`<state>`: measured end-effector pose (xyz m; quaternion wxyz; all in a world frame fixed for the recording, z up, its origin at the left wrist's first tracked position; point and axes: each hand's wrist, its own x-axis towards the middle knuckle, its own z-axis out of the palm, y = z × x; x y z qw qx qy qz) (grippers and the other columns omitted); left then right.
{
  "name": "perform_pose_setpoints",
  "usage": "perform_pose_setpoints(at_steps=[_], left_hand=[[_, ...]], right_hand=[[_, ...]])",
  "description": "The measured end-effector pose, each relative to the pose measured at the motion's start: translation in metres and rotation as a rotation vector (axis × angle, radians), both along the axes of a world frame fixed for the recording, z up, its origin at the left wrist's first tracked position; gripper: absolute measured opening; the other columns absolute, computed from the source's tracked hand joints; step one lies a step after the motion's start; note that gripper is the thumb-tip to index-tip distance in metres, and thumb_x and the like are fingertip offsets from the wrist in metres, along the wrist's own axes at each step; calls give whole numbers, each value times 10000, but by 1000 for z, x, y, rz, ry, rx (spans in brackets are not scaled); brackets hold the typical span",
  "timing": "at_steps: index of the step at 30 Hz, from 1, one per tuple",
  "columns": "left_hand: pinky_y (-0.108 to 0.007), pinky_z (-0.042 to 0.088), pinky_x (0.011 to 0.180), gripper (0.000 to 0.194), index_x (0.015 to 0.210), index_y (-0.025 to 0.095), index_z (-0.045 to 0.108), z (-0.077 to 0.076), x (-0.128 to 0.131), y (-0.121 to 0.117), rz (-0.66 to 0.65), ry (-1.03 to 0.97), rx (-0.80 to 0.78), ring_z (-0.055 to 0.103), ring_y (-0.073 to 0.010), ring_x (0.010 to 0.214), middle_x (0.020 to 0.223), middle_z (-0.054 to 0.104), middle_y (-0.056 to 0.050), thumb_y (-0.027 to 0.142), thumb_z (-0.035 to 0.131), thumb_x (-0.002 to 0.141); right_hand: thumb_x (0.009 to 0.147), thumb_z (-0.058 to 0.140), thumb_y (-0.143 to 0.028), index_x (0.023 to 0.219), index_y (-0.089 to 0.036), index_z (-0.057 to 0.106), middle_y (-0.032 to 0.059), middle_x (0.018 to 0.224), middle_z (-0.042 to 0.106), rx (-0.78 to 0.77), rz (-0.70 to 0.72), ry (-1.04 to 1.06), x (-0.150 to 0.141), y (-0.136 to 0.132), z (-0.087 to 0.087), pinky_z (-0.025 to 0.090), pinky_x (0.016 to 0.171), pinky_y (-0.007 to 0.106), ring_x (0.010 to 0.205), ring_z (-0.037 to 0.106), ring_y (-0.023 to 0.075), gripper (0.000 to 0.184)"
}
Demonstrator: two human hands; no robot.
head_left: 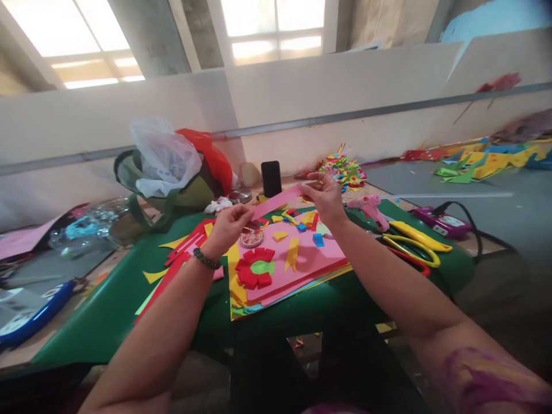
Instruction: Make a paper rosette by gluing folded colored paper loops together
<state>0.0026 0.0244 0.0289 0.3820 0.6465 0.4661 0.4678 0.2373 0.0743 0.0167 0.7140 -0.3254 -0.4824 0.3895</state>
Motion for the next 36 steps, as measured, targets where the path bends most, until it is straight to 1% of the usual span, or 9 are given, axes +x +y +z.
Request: perform_pose_setpoints(at_steps=[5, 9, 12, 15, 18, 22, 25, 30, 36], left_hand=[[-209, 498, 551, 363, 729, 176, 547, 10, -18, 6, 113, -76, 28, 703, -161, 647, 636, 686, 6, 441, 794, 702], [-185, 468, 528, 284, 681, 164, 562, 16, -27, 6, 129, -130, 38, 621, -104, 536, 568, 643, 25, 338, 778, 742], [-181, 440, 503, 261, 663, 155, 569, 21, -32, 6, 118, -168, 14, 564, -82, 477, 555, 632, 27, 277, 784, 748], [-182, 463, 533, 290, 676, 158, 572, 22, -32, 8, 138, -369, 0, 601, -92, 522, 577, 637, 20, 337, 780, 768], [-220, 539, 661, 371, 816, 157, 636, 14, -23, 11, 64, -571, -38, 694, -137, 734, 769, 718, -34, 517, 723, 800], [-289, 557, 826, 393, 1044, 181, 666, -4, 4, 7, -169, -454, -125, 683, -205, 1065, 1166, 718, -101, 480, 736, 800], [-302, 534, 925, 323, 1027, 174, 670, -9, 19, 1, -104, -518, -68, 652, -213, 1150, 1145, 730, -106, 443, 688, 849], [-289, 520, 984, 198, 1020, 163, 670, 7, 11, -2, 10, -717, -11, 686, -159, 1068, 1028, 756, -77, 295, 556, 926], [-212, 568, 745, 164, 817, 173, 661, 23, -8, 0, 111, -787, -133, 657, -101, 645, 651, 657, 13, 154, 509, 875]], right_hand=[[527, 836, -315, 876, -223, 504, -74, 608, 661, -6, 127, -112, -4, -6, 1, 519, 551, 238, 558, 637, 117, 490], [488, 868, -352, 843, -233, 483, -99, 576, 633, -23, 218, -133, -10, -11, 1, 550, 569, 255, 548, 636, 117, 537], [481, 878, -355, 824, -237, 479, -103, 584, 627, -27, 239, -103, -13, -14, -1, 574, 603, 274, 577, 656, 125, 540], [474, 877, -348, 805, -237, 478, -100, 608, 622, -59, 199, -9, -15, -12, -3, 581, 622, 271, 590, 663, 121, 530], [466, 868, -342, 798, -239, 473, -95, 638, 609, -96, 120, 109, -17, -8, -5, 579, 630, 258, 608, 669, 117, 525], [479, 856, -342, 786, -237, 469, -98, 627, 588, -81, 91, 137, -28, -11, -12, 576, 638, 259, 595, 647, 108, 505], [537, 834, -373, 773, -236, 478, -83, 627, 605, -29, 134, 30, -42, -18, -20, 563, 625, 265, 605, 645, 118, 449], [670, 767, -450, 777, -220, 558, -21, 708, 664, 104, 236, -297, -48, -31, -19, 546, 651, 292, 669, 650, 143, 329], [825, 643, -401, 836, -204, 647, 29, 811, 698, 242, 81, -771, 9, -72, 16, 527, 666, 295, 727, 638, 160, 196]])
